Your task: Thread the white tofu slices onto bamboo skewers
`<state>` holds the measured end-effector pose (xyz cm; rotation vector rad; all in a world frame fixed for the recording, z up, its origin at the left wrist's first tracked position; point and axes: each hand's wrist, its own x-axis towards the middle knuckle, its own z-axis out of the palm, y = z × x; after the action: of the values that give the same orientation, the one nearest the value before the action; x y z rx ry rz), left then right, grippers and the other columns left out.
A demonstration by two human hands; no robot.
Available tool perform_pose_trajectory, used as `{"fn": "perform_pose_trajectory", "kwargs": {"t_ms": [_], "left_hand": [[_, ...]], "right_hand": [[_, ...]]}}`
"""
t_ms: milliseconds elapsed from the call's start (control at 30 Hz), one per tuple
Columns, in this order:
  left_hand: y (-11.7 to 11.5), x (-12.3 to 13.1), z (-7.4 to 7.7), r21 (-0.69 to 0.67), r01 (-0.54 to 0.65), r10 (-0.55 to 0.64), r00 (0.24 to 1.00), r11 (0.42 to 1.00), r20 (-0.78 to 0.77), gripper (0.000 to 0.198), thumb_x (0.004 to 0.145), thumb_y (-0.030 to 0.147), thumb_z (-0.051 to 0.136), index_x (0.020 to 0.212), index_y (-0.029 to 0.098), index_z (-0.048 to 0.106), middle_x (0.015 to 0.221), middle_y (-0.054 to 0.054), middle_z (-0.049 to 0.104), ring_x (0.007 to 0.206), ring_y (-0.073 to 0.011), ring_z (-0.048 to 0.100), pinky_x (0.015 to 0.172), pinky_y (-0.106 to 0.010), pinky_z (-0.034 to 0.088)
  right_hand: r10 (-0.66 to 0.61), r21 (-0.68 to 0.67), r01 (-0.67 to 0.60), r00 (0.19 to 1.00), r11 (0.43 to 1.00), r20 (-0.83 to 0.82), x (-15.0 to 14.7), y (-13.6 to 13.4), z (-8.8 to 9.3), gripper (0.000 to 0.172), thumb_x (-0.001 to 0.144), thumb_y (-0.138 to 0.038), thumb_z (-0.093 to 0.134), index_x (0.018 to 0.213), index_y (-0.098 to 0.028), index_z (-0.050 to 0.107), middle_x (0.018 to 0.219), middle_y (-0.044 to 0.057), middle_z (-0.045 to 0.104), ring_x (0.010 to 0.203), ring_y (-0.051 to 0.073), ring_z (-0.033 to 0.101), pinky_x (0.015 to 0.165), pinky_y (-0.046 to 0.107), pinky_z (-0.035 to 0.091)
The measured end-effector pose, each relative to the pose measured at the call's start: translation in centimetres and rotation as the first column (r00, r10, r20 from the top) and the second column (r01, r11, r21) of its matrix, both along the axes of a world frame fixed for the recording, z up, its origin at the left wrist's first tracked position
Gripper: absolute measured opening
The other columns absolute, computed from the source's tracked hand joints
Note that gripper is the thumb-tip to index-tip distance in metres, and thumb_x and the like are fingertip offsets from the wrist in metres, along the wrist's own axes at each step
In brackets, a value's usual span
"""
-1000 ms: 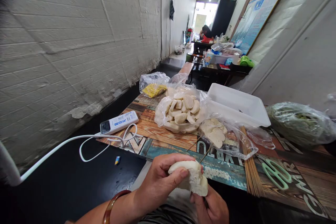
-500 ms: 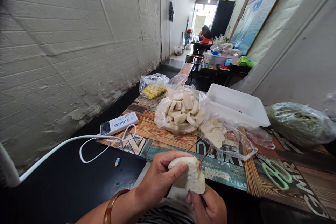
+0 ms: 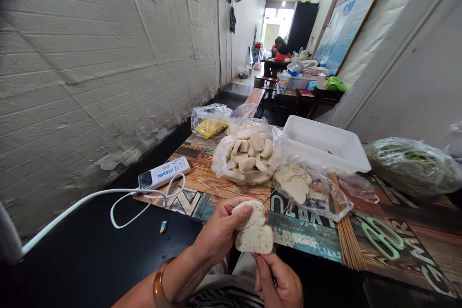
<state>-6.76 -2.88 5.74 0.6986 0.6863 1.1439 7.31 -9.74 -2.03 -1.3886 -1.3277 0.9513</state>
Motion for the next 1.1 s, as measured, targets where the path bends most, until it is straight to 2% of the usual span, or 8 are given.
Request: {"fn": "perform_pose_trajectory", "kwargs": {"t_ms": [300, 400, 500, 600, 700, 833, 900, 1100], "left_hand": [[0.0, 0.3, -0.4, 0.027, 0.023, -0.022, 0.999, 0.999, -0.034, 0.041, 0.075, 0.046, 0.074, 0.092, 0.008, 0.074, 0.080, -0.010, 0.072, 0.068, -0.0140, 0.060, 0.065, -0.024, 0.046], [0.4, 0.0, -0.3, 0.054, 0.013, -0.011, 0.999, 0.998, -0.042, 0.045, 0.073, 0.041, 0.077, 0.105, 0.011, 0.070, 0.093, -0.011, 0.073, 0.078, -0.0163, 0.064, 0.072, -0.026, 0.048], [1.4, -0.8, -0.1, 0.161, -0.060, 0.079, 0.990, 0.985, -0.116, 0.057, 0.073, 0.041, 0.078, 0.122, 0.016, 0.062, 0.107, -0.012, 0.072, 0.093, -0.0205, 0.065, 0.082, -0.030, 0.049], [3.3, -1.9, 0.3, 0.341, -0.151, 0.252, 0.927, 0.928, -0.277, 0.044, 0.080, 0.044, 0.070, 0.113, 0.015, 0.066, 0.106, -0.013, 0.072, 0.093, -0.0214, 0.066, 0.084, -0.032, 0.050], [5.9, -3.2, 0.9, 0.562, -0.178, 0.490, 0.734, 0.808, -0.471, 0.028, 0.086, 0.037, 0.062, 0.103, 0.016, 0.070, 0.101, -0.010, 0.072, 0.089, -0.0200, 0.065, 0.079, -0.029, 0.050], [9.5, -5.1, 1.8, 0.797, -0.017, 0.743, 0.373, 0.604, -0.555, 0.019, 0.089, 0.024, 0.055, 0.098, 0.016, 0.069, 0.095, -0.008, 0.069, 0.084, -0.0182, 0.063, 0.076, -0.029, 0.049], [10.9, -5.6, 1.9, 0.807, 0.068, 0.773, 0.248, 0.587, -0.583, 0.019, 0.089, 0.021, 0.052, 0.098, 0.015, 0.068, 0.093, -0.009, 0.067, 0.082, -0.0185, 0.062, 0.077, -0.031, 0.049], [12.5, -4.5, 1.4, 0.687, 0.345, 0.742, -0.045, 0.640, -0.669, 0.018, 0.090, 0.026, 0.055, 0.092, 0.016, 0.070, 0.093, -0.011, 0.065, 0.092, -0.0245, 0.058, 0.085, -0.038, 0.046]], "right_hand": [[-0.034, -0.016, 0.034, 0.999, 0.999, -0.026, -0.2, 0.3, 1.0, 0.044, 0.087, -0.051, 0.057, 0.055, -0.020, 0.061, 0.044, -0.005, 0.050, 0.041, 0.010, 0.046, 0.047, 0.021, 0.036], [-0.028, -0.020, 0.027, 0.999, 0.999, -0.037, 0.1, 0.4, 0.9, 0.044, 0.087, -0.051, 0.057, 0.056, -0.020, 0.061, 0.044, -0.005, 0.050, 0.043, 0.010, 0.046, 0.046, 0.021, 0.035], [-0.059, -0.042, 0.058, 0.998, 0.997, -0.033, 0.6, 0.5, 0.5, 0.044, 0.086, -0.053, 0.057, 0.058, -0.020, 0.062, 0.046, -0.005, 0.051, 0.041, 0.010, 0.046, 0.045, 0.020, 0.036], [-0.068, -0.071, 0.064, 0.996, 0.995, -0.057, 1.0, 0.6, 0.1, 0.042, 0.086, -0.054, 0.057, 0.062, -0.020, 0.062, 0.047, -0.005, 0.051, 0.039, 0.010, 0.045, 0.044, 0.020, 0.038], [-0.045, -0.072, 0.039, 0.995, 0.997, -0.088, 1.3, 0.7, -0.4, 0.042, 0.086, -0.054, 0.057, 0.063, -0.020, 0.062, 0.047, -0.005, 0.051, 0.039, 0.010, 0.045, 0.043, 0.020, 0.037], [-0.040, -0.055, 0.034, 0.994, 0.998, -0.102, 1.3, 0.8, -0.8, 0.046, 0.087, -0.054, 0.056, 0.056, -0.020, 0.058, 0.046, -0.004, 0.050, 0.039, 0.009, 0.045, 0.044, 0.019, 0.037], [-0.044, -0.049, 0.039, 0.993, 0.998, -0.110, 1.3, 0.8, -0.9, 0.046, 0.087, -0.054, 0.057, 0.057, -0.020, 0.059, 0.046, -0.004, 0.050, 0.039, 0.009, 0.044, 0.044, 0.019, 0.036], [-0.082, -0.055, 0.076, 0.989, 0.996, -0.123, 1.2, 0.9, -0.2, 0.045, 0.084, -0.057, 0.058, 0.059, -0.020, 0.062, 0.047, -0.004, 0.050, 0.040, 0.010, 0.044, 0.042, 0.019, 0.037]]}}
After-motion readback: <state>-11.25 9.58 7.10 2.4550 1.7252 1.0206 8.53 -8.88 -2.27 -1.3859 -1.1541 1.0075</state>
